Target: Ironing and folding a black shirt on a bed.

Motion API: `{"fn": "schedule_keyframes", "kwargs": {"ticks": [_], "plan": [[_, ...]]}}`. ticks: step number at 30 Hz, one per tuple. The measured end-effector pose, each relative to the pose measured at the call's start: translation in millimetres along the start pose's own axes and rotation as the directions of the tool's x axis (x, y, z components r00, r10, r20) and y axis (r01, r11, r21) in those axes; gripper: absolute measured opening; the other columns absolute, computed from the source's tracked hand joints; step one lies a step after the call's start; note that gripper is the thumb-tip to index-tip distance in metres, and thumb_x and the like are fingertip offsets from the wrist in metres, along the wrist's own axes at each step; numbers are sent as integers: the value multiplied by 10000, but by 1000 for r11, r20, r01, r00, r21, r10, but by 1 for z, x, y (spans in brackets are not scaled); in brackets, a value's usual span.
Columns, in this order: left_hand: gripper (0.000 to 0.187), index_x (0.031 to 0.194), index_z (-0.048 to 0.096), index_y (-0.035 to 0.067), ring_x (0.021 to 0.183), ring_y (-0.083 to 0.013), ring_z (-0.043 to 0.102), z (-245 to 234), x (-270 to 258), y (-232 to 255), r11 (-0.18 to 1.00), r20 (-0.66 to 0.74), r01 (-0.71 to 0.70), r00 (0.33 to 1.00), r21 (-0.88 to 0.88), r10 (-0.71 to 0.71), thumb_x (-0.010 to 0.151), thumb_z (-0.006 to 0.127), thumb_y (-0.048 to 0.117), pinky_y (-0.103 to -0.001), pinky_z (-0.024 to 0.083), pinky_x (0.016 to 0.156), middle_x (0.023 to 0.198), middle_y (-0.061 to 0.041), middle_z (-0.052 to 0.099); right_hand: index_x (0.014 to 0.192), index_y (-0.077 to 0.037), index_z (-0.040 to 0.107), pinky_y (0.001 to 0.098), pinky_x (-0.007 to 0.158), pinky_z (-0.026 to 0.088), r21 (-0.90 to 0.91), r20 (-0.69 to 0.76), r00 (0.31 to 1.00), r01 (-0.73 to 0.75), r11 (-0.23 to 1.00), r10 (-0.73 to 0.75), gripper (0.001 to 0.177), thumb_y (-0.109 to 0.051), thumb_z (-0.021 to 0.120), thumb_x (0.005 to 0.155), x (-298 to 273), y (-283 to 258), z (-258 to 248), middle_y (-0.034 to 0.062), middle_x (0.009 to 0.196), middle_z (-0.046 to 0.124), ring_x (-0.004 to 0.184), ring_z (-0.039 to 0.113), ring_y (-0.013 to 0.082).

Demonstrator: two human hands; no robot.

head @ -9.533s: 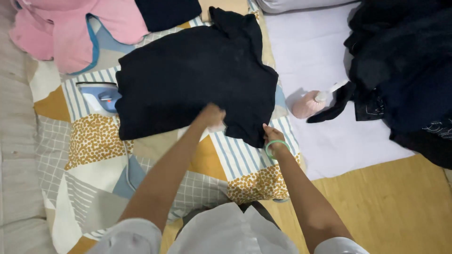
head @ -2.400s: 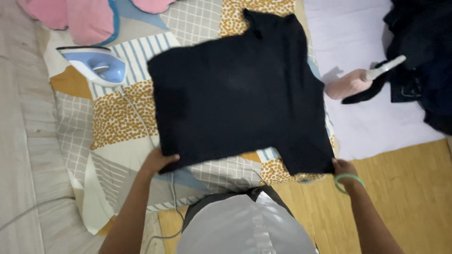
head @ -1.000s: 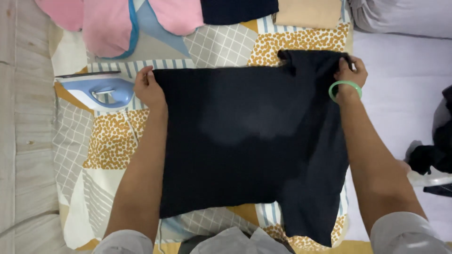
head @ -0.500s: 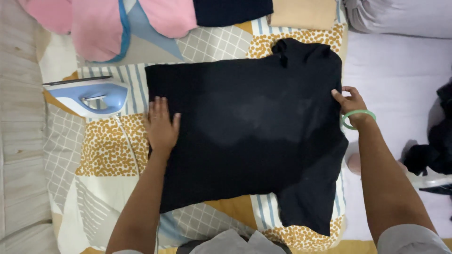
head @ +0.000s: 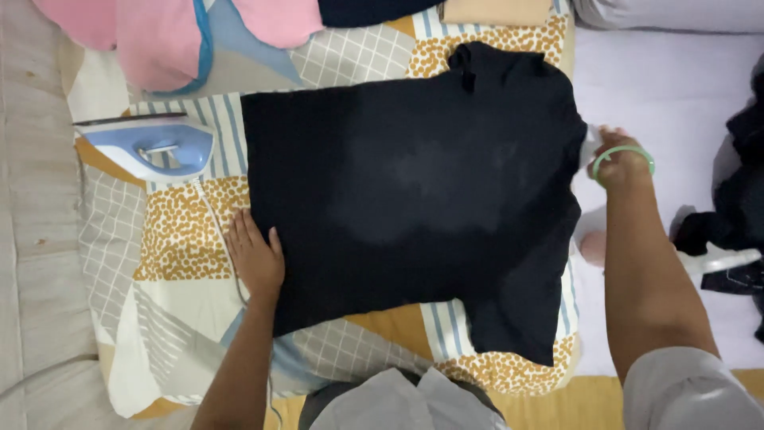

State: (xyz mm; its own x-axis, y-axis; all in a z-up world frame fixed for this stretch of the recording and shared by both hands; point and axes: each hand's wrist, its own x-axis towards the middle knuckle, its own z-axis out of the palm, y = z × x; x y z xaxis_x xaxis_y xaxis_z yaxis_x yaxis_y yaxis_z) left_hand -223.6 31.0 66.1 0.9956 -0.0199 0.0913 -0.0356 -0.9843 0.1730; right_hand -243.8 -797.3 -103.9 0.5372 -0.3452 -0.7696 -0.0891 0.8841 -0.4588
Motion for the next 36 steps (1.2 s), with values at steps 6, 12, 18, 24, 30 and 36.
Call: {"fn": "schedule_keyframes", "kwargs": {"ticks": [6,12,18,24,30,36], "plan": [[593,1457,462,-52,1356,-451,481,-16,-25,-2,988,31,149,989,-48,-148,1038,566,354,-517,385,1161,1445,-297,520,1293,-35,634,413,699,426,-810,30,899,278,517,-437,360,-303,639,1053,-126,49,14,180,1114,700,886,530,245],[563,1345,506,7,1016,-476,663,-39,-73,10,902,297,432,861,-2,-413,1037,527,478,-563,521,859,1137,-289,678,1232,-93,599,455,800,533,-971,-142,953,-81,227,-268,425,-324,780,924,-159,97,-22,242,1114,701,999,670,355],[480,1329,507,52,1041,-459,672,-39,-93,-14,927,300,375,885,-8,-356,1075,507,459,-558,528,857,1162,-236,702,1234,-35,563,489,865,513,-999,15,624,39,12,-781,376,-75,689,882,-232,130,31,276,1214,531,1060,571,467],[632,1426,420,50,978,-465,664,-67,-112,-9,984,205,121,974,-128,-93,960,602,437,-554,528,779,1204,-254,659,1361,-103,546,525,1091,444,-740,663,573,406,-536,-481,474,-313,715,971,-365,224,76,178,1355,550,1264,536,398],[642,1495,411,119,981,-424,687,-68,-126,-46,999,420,36,907,-9,-28,979,596,454,-524,560,797,1209,-193,671,1536,-404,431,696,1156,241,-555,680,714,353,-753,-166,689,-451,642,882,-426,294,19,36,1650,360,1522,302,335],[601,1402,477,28,900,-373,672,-83,-68,-66,956,-53,-16,999,-293,0,935,749,292,-487,547,802,1050,-195,664,1474,-394,458,722,1093,264,-659,487,868,293,-693,-97,722,-452,704,797,-442,266,1,-7,1615,360,1491,308,305]]}}
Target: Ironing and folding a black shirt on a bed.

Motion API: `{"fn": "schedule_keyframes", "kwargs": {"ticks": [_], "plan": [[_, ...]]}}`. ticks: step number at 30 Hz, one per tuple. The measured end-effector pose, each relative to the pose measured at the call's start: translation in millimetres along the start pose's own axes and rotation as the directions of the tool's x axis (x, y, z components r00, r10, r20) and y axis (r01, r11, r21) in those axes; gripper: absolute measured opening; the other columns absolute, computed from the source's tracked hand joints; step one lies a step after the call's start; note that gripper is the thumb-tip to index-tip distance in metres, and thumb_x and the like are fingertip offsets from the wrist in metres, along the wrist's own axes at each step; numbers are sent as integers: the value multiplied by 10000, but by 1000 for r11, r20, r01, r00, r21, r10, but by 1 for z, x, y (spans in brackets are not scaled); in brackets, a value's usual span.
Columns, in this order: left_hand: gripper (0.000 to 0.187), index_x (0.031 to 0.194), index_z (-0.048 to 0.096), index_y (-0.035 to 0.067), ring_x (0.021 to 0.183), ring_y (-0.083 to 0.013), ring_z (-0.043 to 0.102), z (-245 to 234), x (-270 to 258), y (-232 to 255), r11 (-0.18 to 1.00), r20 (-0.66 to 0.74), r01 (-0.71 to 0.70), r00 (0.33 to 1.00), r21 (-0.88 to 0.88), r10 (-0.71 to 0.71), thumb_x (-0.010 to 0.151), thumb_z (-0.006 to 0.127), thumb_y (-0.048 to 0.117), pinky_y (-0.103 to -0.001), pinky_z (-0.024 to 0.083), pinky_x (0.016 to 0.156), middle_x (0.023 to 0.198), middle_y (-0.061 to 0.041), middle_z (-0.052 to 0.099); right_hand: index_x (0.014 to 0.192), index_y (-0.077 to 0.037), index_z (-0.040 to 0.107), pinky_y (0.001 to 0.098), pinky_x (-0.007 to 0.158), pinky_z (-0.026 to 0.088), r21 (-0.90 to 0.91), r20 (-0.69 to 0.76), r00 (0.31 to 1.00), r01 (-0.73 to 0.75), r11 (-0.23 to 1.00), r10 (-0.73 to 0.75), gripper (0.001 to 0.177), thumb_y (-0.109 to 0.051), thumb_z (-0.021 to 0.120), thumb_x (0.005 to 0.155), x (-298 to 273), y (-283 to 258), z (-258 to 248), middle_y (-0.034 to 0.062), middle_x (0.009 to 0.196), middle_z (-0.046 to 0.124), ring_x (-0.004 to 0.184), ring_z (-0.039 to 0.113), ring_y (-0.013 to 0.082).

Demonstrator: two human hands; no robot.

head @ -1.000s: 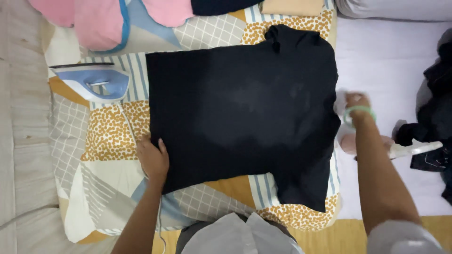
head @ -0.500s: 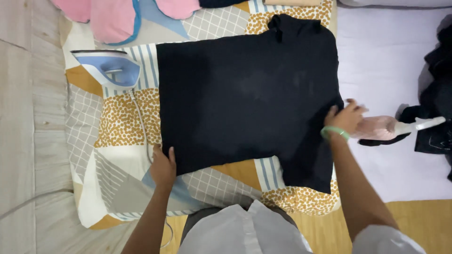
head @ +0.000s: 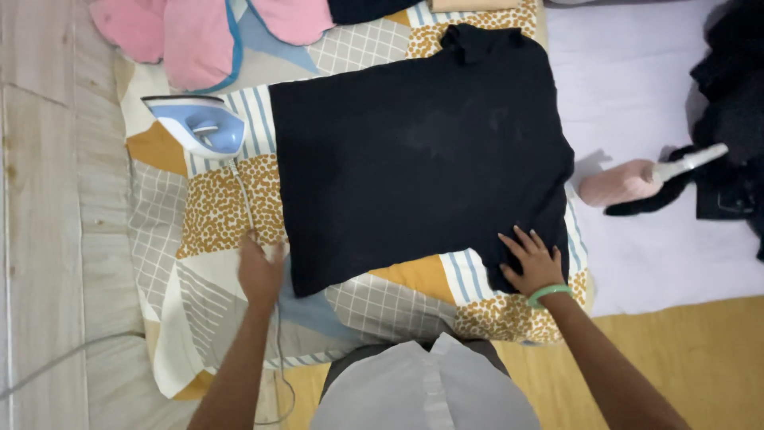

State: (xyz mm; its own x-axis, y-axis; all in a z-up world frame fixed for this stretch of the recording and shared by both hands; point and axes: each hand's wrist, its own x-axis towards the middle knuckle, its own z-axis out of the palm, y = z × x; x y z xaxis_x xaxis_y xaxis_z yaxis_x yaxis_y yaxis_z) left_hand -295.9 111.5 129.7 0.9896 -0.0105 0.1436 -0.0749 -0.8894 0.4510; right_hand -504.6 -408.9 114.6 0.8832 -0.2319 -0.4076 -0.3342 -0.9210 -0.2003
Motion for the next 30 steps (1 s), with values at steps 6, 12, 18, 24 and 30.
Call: {"fn": "schedule_keyframes", "kwargs": {"ticks": [6,12,18,24,30], "plan": [[900,1481,302,-51,1093,-283,537,69,177,-103,840,-200,36,965,-541,-170,850,923,112,-395,486,911,1282,-190,501,1336,-235,662,464,1121,481,397,-292,947,-5,918,131,414,-301,671,928,10,9,20,94,1374,643,1294,588,343],[608,1407,431,32,1042,-264,643,85,286,-128,695,2,162,974,-701,-226,953,798,204,-402,519,858,1224,-138,641,1307,-189,663,454,1029,478,462,-320,906,-105,880,276,469,-243,718,844,-3,-6,33,138,1354,622,1238,579,378],[451,1378,559,34,1035,-449,659,32,268,10,984,-206,-172,965,-36,161,1058,731,301,-518,513,872,1167,-249,691,1305,-210,668,459,1062,483,447,-422,815,-193,874,396,433,-282,738,884,-29,33,71,161,1341,612,1242,585,379],[503,1216,674,152,853,-403,705,51,220,182,873,257,-483,854,69,452,884,755,520,-546,539,724,965,-173,732,1349,-65,617,487,996,477,555,-320,608,-502,663,727,568,-376,781,902,-5,91,60,246,1270,629,1150,602,421],[493,1184,697,133,841,-353,732,160,92,315,530,488,-811,367,-248,791,881,705,521,-486,566,754,954,-151,751,1234,-18,696,415,943,545,754,-59,715,-425,501,696,610,-535,719,912,49,121,68,229,1145,744,1055,717,341]]}}
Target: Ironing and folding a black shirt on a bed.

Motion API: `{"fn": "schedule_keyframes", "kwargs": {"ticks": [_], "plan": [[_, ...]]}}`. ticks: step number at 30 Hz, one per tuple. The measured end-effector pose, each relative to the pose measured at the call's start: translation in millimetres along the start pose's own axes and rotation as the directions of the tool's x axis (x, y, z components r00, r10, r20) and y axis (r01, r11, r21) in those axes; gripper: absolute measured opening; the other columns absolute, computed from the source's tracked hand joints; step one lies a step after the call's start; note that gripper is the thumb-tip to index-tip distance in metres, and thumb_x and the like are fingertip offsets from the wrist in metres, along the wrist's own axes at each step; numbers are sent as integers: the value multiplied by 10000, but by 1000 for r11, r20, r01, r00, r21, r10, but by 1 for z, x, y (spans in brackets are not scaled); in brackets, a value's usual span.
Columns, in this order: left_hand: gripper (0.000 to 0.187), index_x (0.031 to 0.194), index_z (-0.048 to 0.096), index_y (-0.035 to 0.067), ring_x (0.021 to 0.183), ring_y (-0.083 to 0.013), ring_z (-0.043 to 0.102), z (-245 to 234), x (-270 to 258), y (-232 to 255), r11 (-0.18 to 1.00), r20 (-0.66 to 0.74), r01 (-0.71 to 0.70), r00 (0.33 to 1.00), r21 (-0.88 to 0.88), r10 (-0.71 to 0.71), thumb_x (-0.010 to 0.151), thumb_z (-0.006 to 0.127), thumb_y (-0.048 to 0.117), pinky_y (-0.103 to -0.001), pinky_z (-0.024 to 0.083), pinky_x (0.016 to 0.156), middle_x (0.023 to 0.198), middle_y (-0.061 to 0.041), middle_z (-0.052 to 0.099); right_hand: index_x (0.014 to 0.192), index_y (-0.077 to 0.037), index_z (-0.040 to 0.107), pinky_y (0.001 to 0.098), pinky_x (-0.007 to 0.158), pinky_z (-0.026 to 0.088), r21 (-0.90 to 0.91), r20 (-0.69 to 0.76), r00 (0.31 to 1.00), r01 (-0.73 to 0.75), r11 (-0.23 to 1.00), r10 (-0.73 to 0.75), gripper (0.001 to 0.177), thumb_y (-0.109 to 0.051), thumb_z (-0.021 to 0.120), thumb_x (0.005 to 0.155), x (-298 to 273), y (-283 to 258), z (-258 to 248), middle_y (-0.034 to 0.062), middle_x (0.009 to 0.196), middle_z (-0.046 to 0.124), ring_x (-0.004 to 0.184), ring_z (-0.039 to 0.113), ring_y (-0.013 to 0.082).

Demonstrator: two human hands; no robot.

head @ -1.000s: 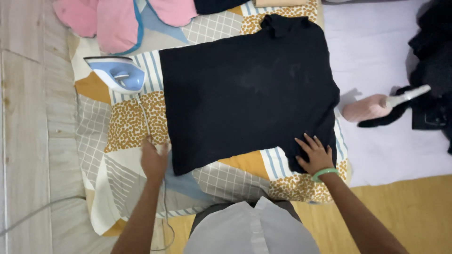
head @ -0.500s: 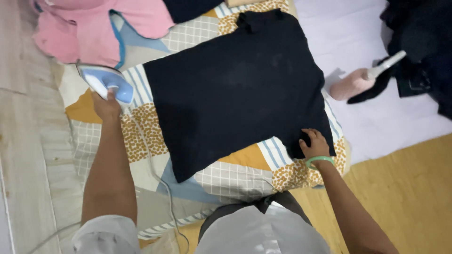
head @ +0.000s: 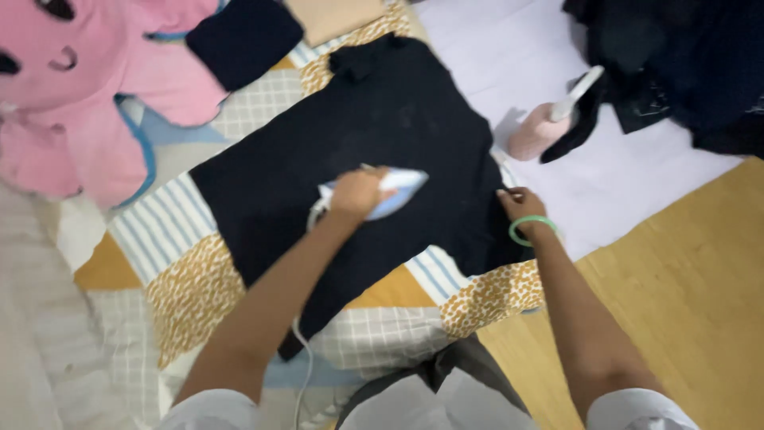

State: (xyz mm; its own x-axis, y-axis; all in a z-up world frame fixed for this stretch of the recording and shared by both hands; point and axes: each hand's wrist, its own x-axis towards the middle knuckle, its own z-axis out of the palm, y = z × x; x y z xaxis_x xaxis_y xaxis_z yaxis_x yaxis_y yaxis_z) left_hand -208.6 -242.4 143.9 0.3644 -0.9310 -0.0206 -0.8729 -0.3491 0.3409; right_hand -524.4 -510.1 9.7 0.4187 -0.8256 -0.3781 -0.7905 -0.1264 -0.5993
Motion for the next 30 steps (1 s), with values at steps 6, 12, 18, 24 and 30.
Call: {"fn": "schedule_keyframes", "kwargs": {"ticks": [6,12,18,24,30], "plan": [[526,1287,656,97,850,-337,738,27,43,65,949,114,-306,948,80,296,956,614,504,-444,581,736,921,-169,746,1082,-48,769,292,783,495,487,61,998,-39,872,11,331,-349,734,947,7,21,12,41,914,709,838,609,129],[404,1165,633,122,763,-300,756,34,114,-59,842,-90,296,954,450,-287,937,655,454,-443,601,594,935,-138,730,1028,-63,771,249,747,477,642,196,971,-233,730,138,226,-271,728,953,-1,32,11,-41,863,660,807,560,81],[450,1013,704,123,768,-377,722,-5,133,-94,814,-254,554,824,171,-507,889,723,555,-500,574,660,846,-150,719,1024,-62,772,224,763,488,577,291,943,-306,757,159,255,-300,714,956,-25,-29,-28,-51,873,718,813,609,60],[511,1088,681,147,777,-312,732,35,107,49,963,192,141,964,229,-187,858,663,603,-470,573,662,890,-117,726,1000,-20,734,262,563,396,718,322,939,-325,616,120,262,-282,724,1001,-21,10,-6,-23,772,637,625,499,93],[423,1231,670,117,801,-333,727,71,118,81,982,76,-169,984,87,163,973,599,445,-463,558,667,888,-148,731,1032,-46,769,258,557,382,710,295,941,-331,622,165,239,-277,718,994,-22,18,-2,-30,781,624,623,472,85]]}}
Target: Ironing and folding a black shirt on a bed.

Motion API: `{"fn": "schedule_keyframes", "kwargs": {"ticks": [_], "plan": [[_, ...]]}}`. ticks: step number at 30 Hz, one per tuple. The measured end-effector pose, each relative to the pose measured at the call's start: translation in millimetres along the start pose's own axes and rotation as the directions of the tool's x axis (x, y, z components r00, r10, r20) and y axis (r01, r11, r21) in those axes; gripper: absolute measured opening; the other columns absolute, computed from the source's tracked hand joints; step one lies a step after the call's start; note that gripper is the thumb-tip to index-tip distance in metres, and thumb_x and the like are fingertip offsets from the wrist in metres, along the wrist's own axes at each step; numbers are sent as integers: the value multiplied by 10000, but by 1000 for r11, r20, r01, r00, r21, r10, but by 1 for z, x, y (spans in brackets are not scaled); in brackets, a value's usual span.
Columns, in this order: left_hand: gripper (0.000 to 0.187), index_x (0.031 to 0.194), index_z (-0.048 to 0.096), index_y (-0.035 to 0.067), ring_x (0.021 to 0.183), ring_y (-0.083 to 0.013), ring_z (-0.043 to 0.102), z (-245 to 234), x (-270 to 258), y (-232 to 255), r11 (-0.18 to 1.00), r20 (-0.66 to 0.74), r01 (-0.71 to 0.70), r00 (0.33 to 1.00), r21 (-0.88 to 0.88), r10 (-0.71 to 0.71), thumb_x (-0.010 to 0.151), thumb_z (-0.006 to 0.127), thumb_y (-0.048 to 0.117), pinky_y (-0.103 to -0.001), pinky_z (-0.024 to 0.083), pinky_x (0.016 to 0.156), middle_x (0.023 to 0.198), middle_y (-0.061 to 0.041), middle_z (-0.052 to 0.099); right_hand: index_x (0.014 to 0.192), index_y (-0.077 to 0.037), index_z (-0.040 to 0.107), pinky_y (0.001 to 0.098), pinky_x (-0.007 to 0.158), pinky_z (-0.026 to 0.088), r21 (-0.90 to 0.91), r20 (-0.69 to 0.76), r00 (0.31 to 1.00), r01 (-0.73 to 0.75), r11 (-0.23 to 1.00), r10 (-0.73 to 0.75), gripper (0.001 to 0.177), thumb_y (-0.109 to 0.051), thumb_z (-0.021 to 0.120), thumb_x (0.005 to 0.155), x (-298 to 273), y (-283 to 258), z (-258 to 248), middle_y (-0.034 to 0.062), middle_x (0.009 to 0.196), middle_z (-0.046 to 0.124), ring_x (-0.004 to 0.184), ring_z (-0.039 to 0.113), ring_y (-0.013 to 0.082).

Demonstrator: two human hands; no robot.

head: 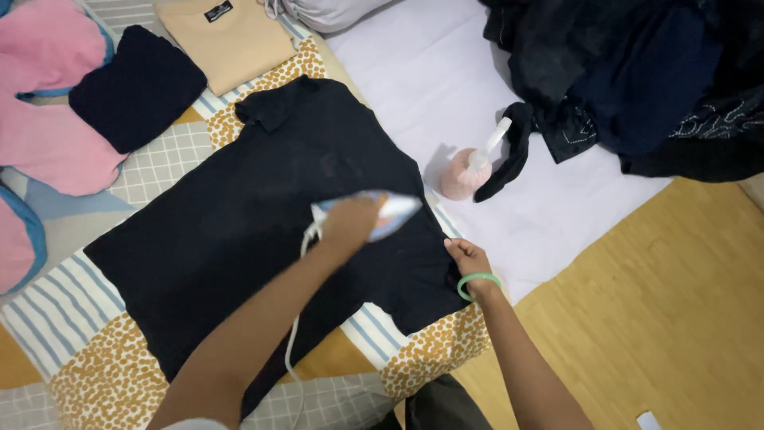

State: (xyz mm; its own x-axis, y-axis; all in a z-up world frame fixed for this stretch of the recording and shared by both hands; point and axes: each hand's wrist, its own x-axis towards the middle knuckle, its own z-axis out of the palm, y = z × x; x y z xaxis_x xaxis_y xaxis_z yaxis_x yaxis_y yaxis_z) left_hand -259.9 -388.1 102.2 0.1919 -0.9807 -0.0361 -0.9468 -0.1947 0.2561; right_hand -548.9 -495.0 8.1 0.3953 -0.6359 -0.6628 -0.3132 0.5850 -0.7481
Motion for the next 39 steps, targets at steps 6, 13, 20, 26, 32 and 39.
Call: {"fn": "schedule_keyframes", "kwargs": {"ticks": [6,13,20,26,32,39], "plan": [[443,1114,677,96,805,-346,740,-34,83,-102,882,-129,466,881,72,-455,955,646,509,-483,573,680,889,-155,744,1001,-27,755,240,694,502,88,22,1000,-20,996,19,224,-236,699,947,-7,-15,8,-13,823,712,732,610,85],[423,1049,703,132,838,-342,740,-42,69,-82,840,-151,542,832,17,-534,894,697,525,-468,577,720,899,-154,744,1002,-40,757,221,664,468,40,-10,1000,-22,999,22,201,-231,713,953,-13,-24,9,-52,790,664,705,558,54],[466,1163,667,100,791,-330,720,-26,3,3,993,70,89,994,-80,-84,919,644,496,-465,558,678,871,-154,727,1012,-27,752,229,610,427,51,24,1000,-12,999,10,216,-235,714,974,-4,-8,2,-42,790,642,681,520,58],[411,1152,661,104,797,-328,727,-8,43,-64,999,-70,28,997,31,-25,957,615,462,-473,551,678,870,-138,738,1028,-13,757,239,657,488,66,42,997,-67,996,64,245,-239,686,968,-20,-29,9,-6,833,708,720,596,85],[431,1046,692,110,782,-350,735,-44,115,-134,882,-190,470,869,32,-456,890,733,510,-473,573,660,862,-154,737,1072,-2,773,222,708,476,3,-9,1000,3,1000,-3,251,-225,708,977,-10,-13,2,-27,857,686,768,575,62],[418,1009,700,121,767,-333,735,-24,68,-79,946,-260,321,917,33,-302,865,766,507,-477,570,687,832,-126,738,1079,-7,773,252,662,452,28,-40,997,-69,997,70,260,-238,712,975,-8,-9,4,-21,842,670,731,551,88]]}}
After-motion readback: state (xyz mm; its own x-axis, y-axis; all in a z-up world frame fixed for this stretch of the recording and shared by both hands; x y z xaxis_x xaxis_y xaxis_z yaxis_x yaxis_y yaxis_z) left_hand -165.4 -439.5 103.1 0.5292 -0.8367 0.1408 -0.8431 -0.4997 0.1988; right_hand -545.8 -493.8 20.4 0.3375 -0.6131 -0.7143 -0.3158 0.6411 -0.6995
